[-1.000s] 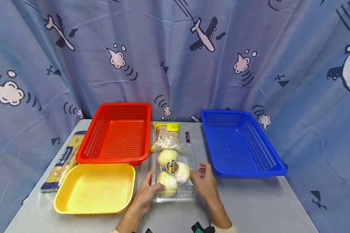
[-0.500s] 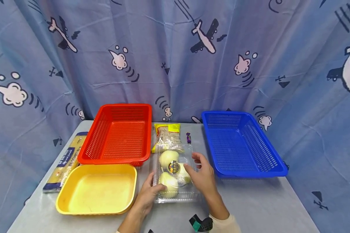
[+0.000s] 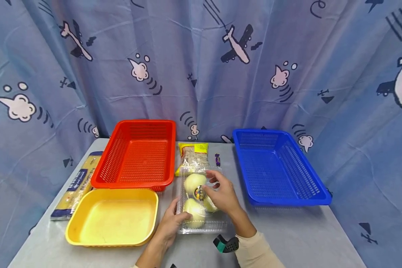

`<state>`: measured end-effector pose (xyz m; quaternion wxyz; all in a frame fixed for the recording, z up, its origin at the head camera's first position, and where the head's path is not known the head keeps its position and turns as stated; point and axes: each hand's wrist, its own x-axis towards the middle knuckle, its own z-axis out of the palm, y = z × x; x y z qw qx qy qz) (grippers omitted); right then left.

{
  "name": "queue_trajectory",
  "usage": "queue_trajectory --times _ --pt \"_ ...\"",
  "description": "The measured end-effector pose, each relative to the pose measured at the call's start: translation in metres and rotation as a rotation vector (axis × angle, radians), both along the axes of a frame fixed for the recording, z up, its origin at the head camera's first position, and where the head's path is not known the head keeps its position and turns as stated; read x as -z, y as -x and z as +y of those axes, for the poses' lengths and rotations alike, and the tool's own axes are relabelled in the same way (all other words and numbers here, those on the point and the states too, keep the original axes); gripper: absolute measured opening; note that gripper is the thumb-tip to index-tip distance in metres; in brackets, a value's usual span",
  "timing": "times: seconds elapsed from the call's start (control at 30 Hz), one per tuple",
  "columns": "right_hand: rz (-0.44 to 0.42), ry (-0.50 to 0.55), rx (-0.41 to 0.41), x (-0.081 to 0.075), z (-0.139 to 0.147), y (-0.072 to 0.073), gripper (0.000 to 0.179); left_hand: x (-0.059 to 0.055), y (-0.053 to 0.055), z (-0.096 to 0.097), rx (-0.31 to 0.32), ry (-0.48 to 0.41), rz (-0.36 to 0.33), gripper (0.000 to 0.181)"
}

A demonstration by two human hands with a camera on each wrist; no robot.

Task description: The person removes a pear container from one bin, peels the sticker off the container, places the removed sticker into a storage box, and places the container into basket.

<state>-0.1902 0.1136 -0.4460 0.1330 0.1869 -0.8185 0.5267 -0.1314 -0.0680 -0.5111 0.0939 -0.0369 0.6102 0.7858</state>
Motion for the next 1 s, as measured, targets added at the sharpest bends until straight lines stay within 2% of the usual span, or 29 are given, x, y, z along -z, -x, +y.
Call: queue_trajectory --times 0.17,0.4,0.67,1.0 --pt "0.03 -0.06 -0.056 0.008 -0.002 0.006 0.043 0.0 -0.003 0.0 0.004 -0.006 0.005 0.084" --pt "0.017 -0.183 -0.044 0.014 -0.006 0.007 0.043 -0.001 -0.006 -0.001 0.008 -0.012 0.0 0.084" --pt "0.147 -0.374 -0.047 0.019 -0.008 0.006 0.048 0.001 -0.005 -0.001 0.017 -0.006 -0.007 0.082" --pt "0.154 -0.436 -0.057 0.017 -0.01 0.005 0.044 0.0 -0.001 0.0 0.009 0.012 0.006 0.08"
